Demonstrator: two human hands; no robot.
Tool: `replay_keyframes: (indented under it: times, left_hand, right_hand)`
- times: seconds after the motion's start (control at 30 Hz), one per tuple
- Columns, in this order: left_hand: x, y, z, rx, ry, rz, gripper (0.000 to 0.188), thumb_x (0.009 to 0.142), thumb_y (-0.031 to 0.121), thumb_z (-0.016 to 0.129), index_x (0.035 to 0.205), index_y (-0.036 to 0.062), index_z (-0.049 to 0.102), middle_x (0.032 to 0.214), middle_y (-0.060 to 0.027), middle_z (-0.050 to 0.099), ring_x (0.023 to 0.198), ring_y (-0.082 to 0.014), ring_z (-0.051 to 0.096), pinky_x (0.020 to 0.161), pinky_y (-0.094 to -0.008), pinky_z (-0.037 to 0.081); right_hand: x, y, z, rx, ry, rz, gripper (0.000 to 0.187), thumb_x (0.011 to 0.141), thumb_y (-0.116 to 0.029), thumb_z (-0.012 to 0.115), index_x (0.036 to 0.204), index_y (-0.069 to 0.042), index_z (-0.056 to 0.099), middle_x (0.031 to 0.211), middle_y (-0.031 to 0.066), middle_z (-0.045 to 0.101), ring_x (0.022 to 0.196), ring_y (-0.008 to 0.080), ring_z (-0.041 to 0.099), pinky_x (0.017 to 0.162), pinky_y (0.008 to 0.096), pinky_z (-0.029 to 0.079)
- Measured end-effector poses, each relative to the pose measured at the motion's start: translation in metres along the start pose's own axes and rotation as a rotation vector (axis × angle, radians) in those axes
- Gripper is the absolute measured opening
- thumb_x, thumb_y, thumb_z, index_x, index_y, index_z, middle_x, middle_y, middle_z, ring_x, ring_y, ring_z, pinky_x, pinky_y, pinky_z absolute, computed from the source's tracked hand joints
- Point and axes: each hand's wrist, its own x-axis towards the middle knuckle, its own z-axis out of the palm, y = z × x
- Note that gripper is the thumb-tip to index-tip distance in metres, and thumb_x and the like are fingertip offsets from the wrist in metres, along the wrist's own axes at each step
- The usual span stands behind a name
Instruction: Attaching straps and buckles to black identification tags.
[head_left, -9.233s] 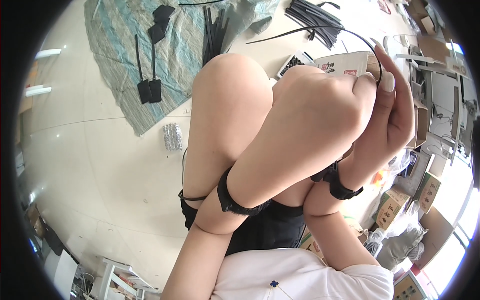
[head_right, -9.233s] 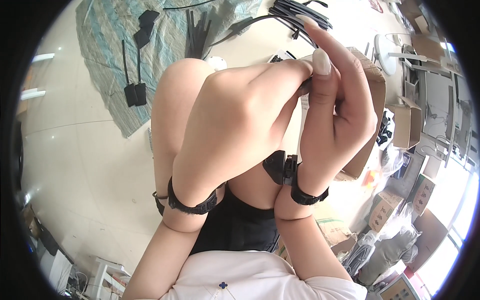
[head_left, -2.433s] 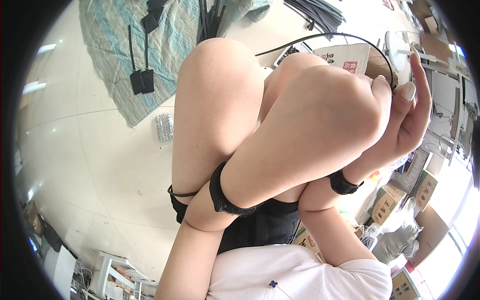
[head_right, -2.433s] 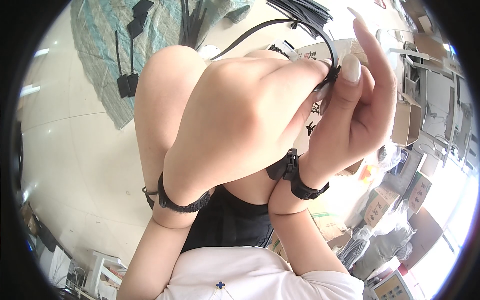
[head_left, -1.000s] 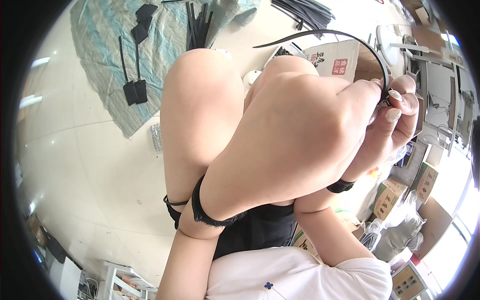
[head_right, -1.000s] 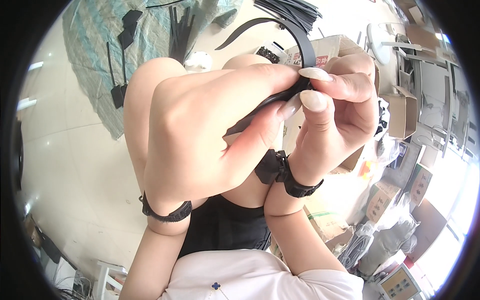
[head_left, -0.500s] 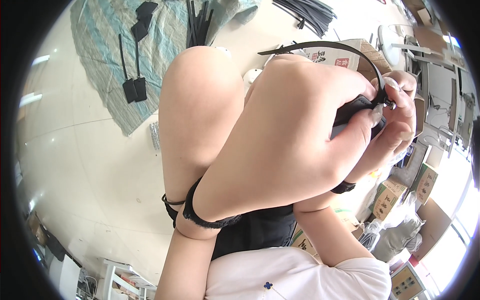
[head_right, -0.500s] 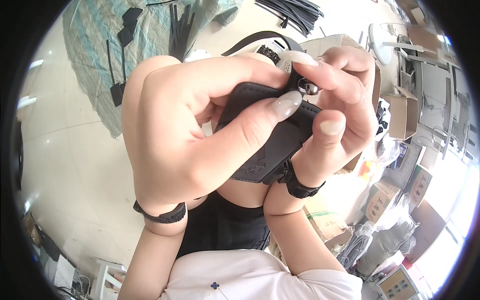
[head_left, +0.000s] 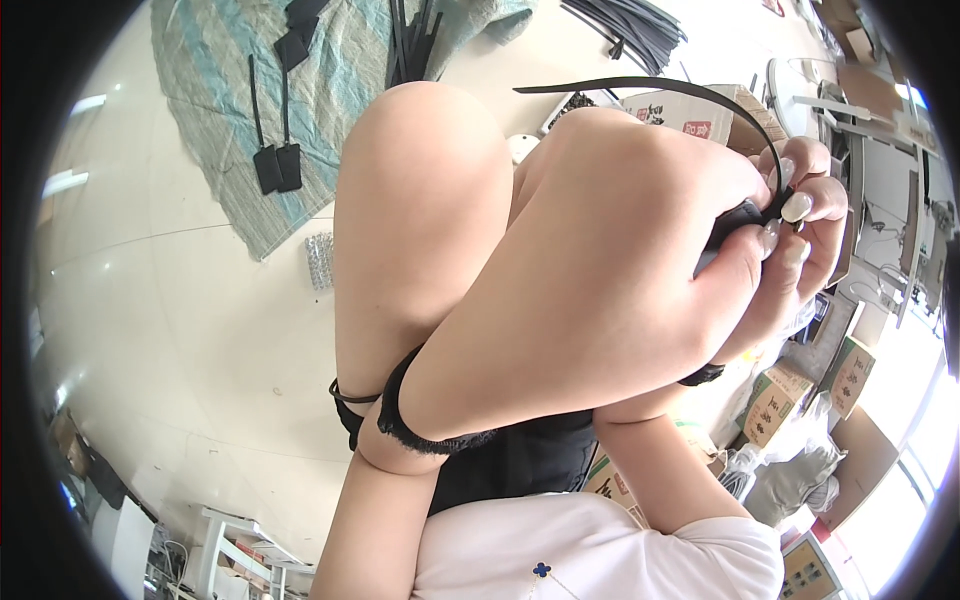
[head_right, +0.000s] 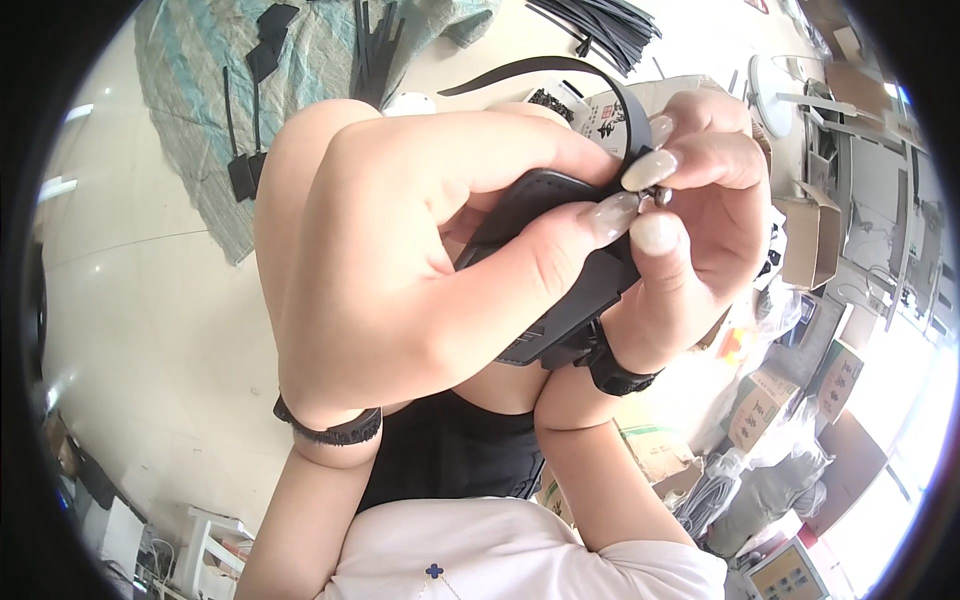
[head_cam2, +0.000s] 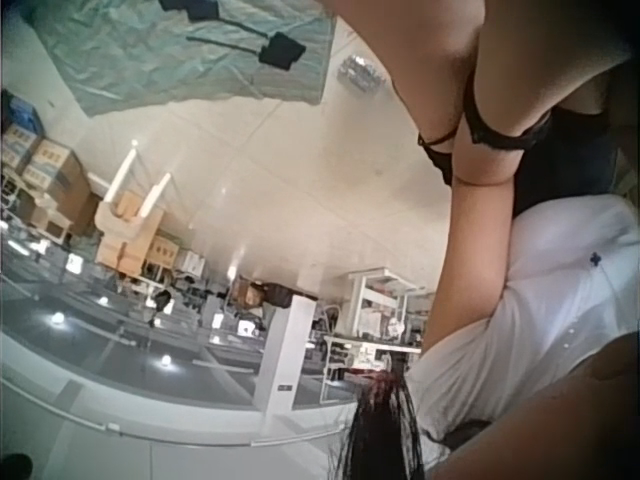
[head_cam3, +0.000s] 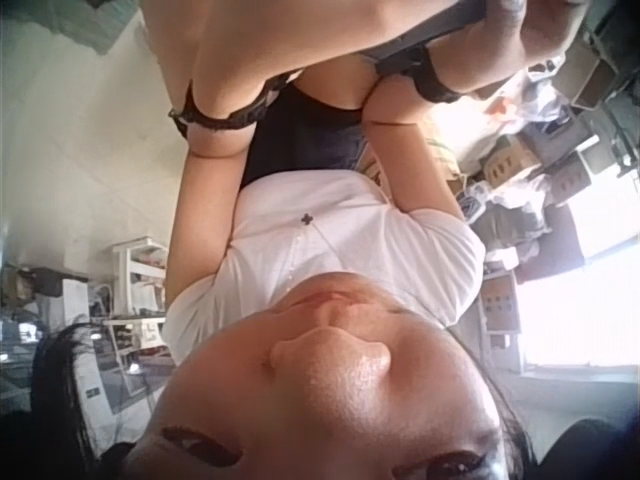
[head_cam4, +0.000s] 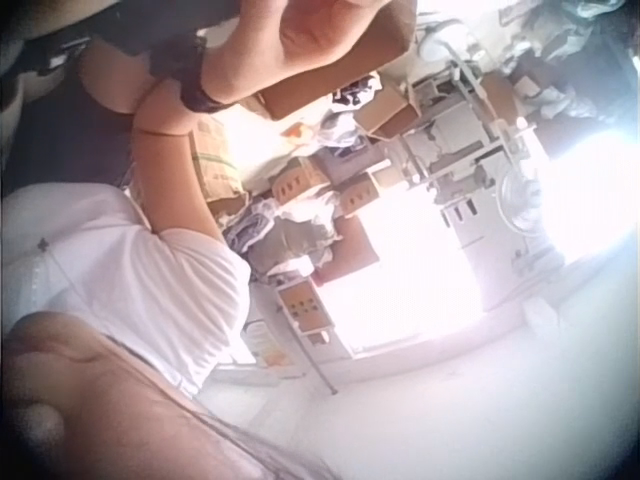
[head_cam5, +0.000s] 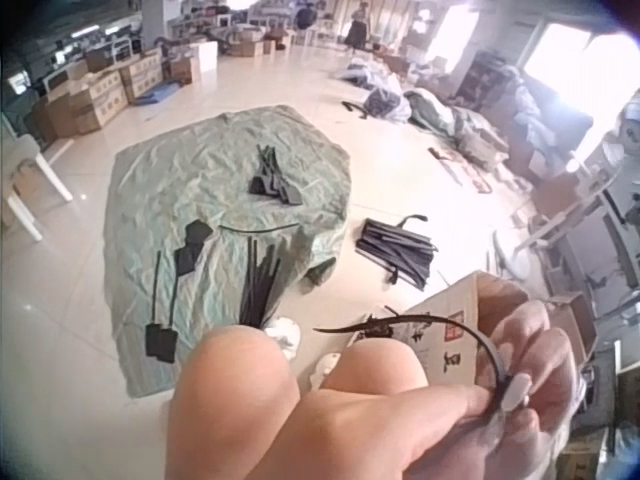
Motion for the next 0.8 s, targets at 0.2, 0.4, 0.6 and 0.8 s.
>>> replay_keyframes:
  times: [0.2, 0.4, 0.6, 0.8]
  left_hand:
    - [0.0, 0.0, 0.0, -0.059, -0.036, -0.065, 0.013, 0.07, 0.003, 0.062, 0.081, -0.0042, 0.062, 0.056, -0.0052, 0.058, 0.048, -0.0046, 0.052, 0.043, -0.0161, 0.037]
    - [-0.001, 0.001, 0.001, -0.059, 0.023, -0.029, 0.012, 0.07, 0.0, 0.062, 0.081, -0.0048, 0.062, 0.057, -0.0054, 0.06, 0.051, -0.0043, 0.055, 0.046, -0.0156, 0.04]
    - [-0.001, 0.0, 0.014, -0.19, 0.148, -0.092, 0.012, 0.064, 0.009, 0.056, 0.056, -0.0004, 0.054, 0.052, -0.0147, 0.052, 0.046, -0.0309, 0.051, 0.046, -0.0368, 0.041]
    - [-0.001, -0.001, 0.004, -0.072, 0.007, -0.026, 0.008, 0.07, -0.001, 0.061, 0.078, -0.0049, 0.062, 0.061, -0.0065, 0.06, 0.052, -0.0047, 0.054, 0.045, -0.0161, 0.039]
  right_hand:
    - [-0.001, -0.002, -0.006, -0.142, -0.079, 0.021, 0.028, 0.074, -0.024, 0.063, 0.086, 0.001, 0.056, 0.091, 0.0128, 0.048, 0.085, 0.0167, 0.042, 0.078, 0.0278, 0.033]
    - [0.0, -0.002, 0.004, 0.217, 0.015, 0.129, 0.026, 0.066, -0.011, 0.071, 0.08, -0.004, 0.05, 0.086, 0.0084, 0.045, 0.082, 0.0128, 0.043, 0.075, 0.0213, 0.036]
    - [-0.001, 0.003, -0.003, 0.286, 0.007, 0.042, 0.018, 0.072, -0.01, 0.066, 0.086, -0.002, 0.057, 0.086, 0.0073, 0.043, 0.077, 0.0111, 0.043, 0.068, 0.0185, 0.035]
    - [0.0, 0.003, -0.016, 0.166, -0.141, 0.14, 0.022, 0.069, -0.011, 0.066, 0.088, -0.002, 0.061, 0.088, 0.0089, 0.049, 0.087, 0.015, 0.04, 0.076, 0.0243, 0.032]
